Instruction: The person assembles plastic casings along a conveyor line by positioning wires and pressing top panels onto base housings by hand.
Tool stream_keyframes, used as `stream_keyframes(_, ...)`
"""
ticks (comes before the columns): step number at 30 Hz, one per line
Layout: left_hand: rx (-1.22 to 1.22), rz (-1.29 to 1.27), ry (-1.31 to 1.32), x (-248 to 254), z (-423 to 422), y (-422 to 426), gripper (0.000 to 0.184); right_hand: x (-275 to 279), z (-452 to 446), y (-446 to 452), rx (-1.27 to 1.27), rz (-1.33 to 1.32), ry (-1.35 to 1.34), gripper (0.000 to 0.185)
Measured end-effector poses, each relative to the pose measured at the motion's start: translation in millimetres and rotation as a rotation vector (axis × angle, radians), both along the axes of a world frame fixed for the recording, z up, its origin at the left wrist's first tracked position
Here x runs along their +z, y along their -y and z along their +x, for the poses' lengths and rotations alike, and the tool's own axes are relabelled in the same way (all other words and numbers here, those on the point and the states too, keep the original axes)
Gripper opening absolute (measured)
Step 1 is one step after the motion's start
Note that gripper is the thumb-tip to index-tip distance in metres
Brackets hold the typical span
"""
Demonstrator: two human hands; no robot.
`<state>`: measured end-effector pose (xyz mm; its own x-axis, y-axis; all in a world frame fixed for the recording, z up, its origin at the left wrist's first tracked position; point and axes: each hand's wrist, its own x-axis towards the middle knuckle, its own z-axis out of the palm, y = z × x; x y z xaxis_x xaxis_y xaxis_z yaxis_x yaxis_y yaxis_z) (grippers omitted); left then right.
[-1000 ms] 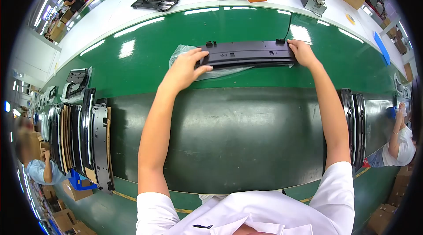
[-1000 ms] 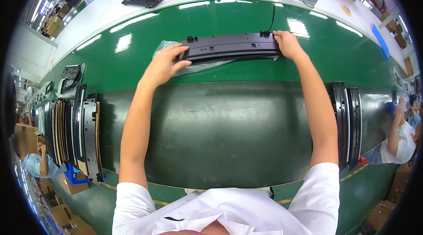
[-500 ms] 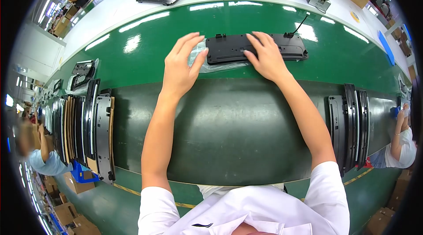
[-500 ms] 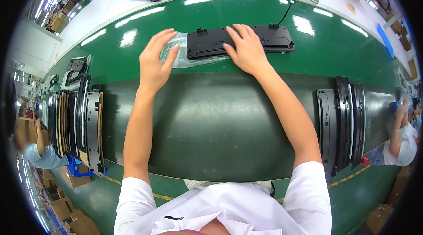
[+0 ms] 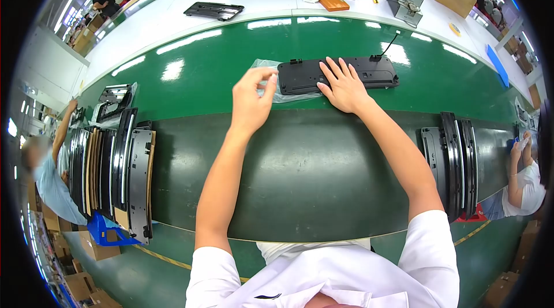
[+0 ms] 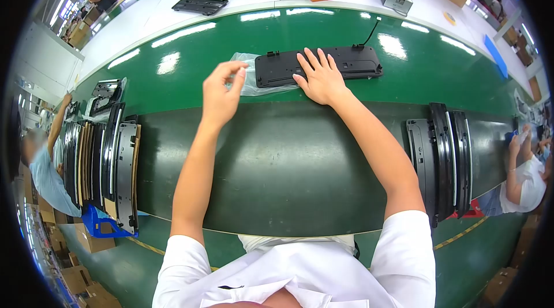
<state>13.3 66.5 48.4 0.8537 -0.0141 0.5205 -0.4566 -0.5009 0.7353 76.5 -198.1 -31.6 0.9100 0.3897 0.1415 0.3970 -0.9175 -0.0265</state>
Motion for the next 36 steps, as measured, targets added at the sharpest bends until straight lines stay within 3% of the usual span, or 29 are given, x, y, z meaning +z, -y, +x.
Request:
stream_keyframes(5,0.033,0.124,-0.023,-64,2,-8,0.017,19,-2,3,-0.024,-0.056,-0.081,0.070)
stream_keyframes(7,0.024,0.188,-0.058,-68,0,-11,0.018,29,-6,-2,-0.032,-0.060,-0.071,0.068)
stream_keyframes(9,0.033,0.153,-0.044,-69,-3,-11,0.018,38,-21,-11,0.081,0.294,0.049,0.059)
stream_keyframes(12,0.030,0.143,0.011,-67,-4,-10,0.017,120,-77,-38,0.291,0.924,0.062,0.025)
stream_keyframes(15,0.023,0.091,-0.055,-64,-1,-15,0.016,187,-144,-45,0.646,1.208,0.278,0.019)
stream_keyframes(17,0.082,0.102,-0.055,-67,1,-13,0.015,218,-195,-42,0.561,1.358,0.141,0.013)
stream_keyframes(20,0.047,0.030,-0.129,-59,-3,-12,0.017,222,-195,-34,1.357,1.507,0.368,0.016)
stream_keyframes(23,0.040,0.037,-0.122,-63,-1,-14,0.017,220,-219,-34,1.246,1.570,0.258,0.026)
stream_keyframes(26,0.032,0.060,-0.087,-64,2,-14,0.014,200,-220,-31,0.949,1.609,0.497,0.023)
stream_keyframes(27,0.029,0.061,-0.096,-64,1,-14,0.014,200,-209,-22,1.190,1.618,0.298,0.022)
stream_keyframes(29,0.023,0.079,-0.093,-65,3,-14,0.014,206,-197,-17,1.421,1.609,0.087,0.036)
stream_keyframes(36,0.017,0.082,-0.124,-64,2,-12,0.013,195,-204,-13,1.251,1.593,0.327,0.038)
